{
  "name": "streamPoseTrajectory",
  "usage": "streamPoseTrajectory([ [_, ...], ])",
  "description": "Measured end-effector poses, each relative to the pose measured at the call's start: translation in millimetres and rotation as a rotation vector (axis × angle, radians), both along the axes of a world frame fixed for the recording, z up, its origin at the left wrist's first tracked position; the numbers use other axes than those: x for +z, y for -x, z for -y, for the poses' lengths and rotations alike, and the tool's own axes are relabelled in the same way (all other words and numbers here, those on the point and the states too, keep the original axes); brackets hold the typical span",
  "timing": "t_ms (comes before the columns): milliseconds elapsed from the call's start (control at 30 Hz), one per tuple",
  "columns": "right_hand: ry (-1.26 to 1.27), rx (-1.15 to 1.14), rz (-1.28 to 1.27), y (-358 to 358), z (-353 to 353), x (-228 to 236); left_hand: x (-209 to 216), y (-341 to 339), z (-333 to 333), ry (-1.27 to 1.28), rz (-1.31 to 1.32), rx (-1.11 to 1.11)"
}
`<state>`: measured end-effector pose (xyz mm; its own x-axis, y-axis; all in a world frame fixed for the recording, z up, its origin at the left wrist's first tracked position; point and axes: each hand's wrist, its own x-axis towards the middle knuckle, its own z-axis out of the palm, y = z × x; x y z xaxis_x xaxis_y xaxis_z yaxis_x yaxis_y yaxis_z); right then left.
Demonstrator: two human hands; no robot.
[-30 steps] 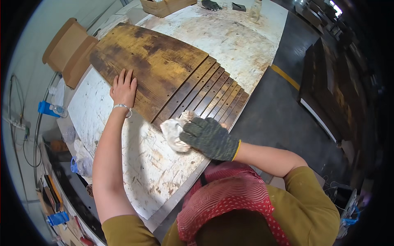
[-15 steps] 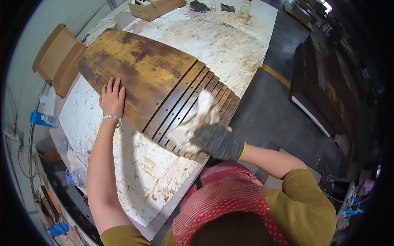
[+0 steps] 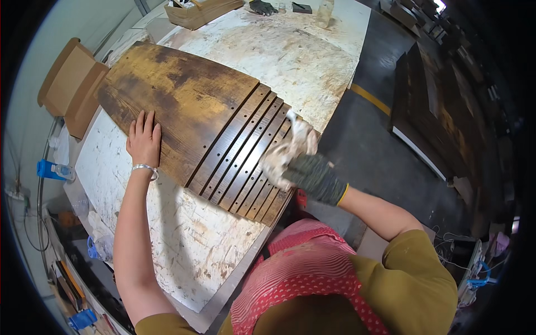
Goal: The person sands wooden panels using a sanding block, wipes them with a cloth, and stacks and aligns the panels by hand on the workbench.
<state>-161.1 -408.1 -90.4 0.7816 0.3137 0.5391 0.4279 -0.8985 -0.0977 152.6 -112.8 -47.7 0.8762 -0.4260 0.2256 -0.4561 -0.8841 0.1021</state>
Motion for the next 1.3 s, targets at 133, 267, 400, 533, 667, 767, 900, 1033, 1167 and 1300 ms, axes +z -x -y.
streamPoseTrajectory([
  [133,0.112,-0.413,-0.084,-15.8,79.3,11.5,4.3,5.5,1.3,-0.005,-0.008,0.000],
  [267,-0.022,-0.609,-0.295,-16.9,91.1,18.4,-0.3,1.9,1.3,0.007,-0.006,-0.002],
  [400,0.213,-0.200,-0.177,5.9,50.7,1.9,2.1,6.2,0.5,0.026,-0.003,-0.002],
  [533,-0.046,-0.580,-0.226,-8.1,98.1,10.0,1.4,5.0,2.7,0.022,-0.005,0.014],
  [667,-0.127,-0.615,-0.199,-0.3,92.8,15.7,-0.8,4.0,1.2,0.022,-0.006,-0.016],
  [767,-0.254,-0.453,-0.192,17.0,14.7,-4.4,2.3,5.2,1.3,0.007,0.007,0.007],
  [900,-0.338,-0.219,-0.423,53.2,-60.8,4.0,-3.3,0.8,1.3,0.008,0.010,-0.011],
  [1033,-0.277,0.065,-0.674,51.9,-43.2,35.5,-10.5,-7.6,-8.0,0.010,0.022,-0.023],
  [1167,-0.159,-0.324,-0.132,42.5,-8.7,22.4,-6.0,-5.1,-5.5,0.033,0.050,-0.035],
  [1300,-0.552,-0.331,-0.377,65.0,-52.4,-58.8,1.1,-2.0,14.2,0.033,0.022,-0.055],
])
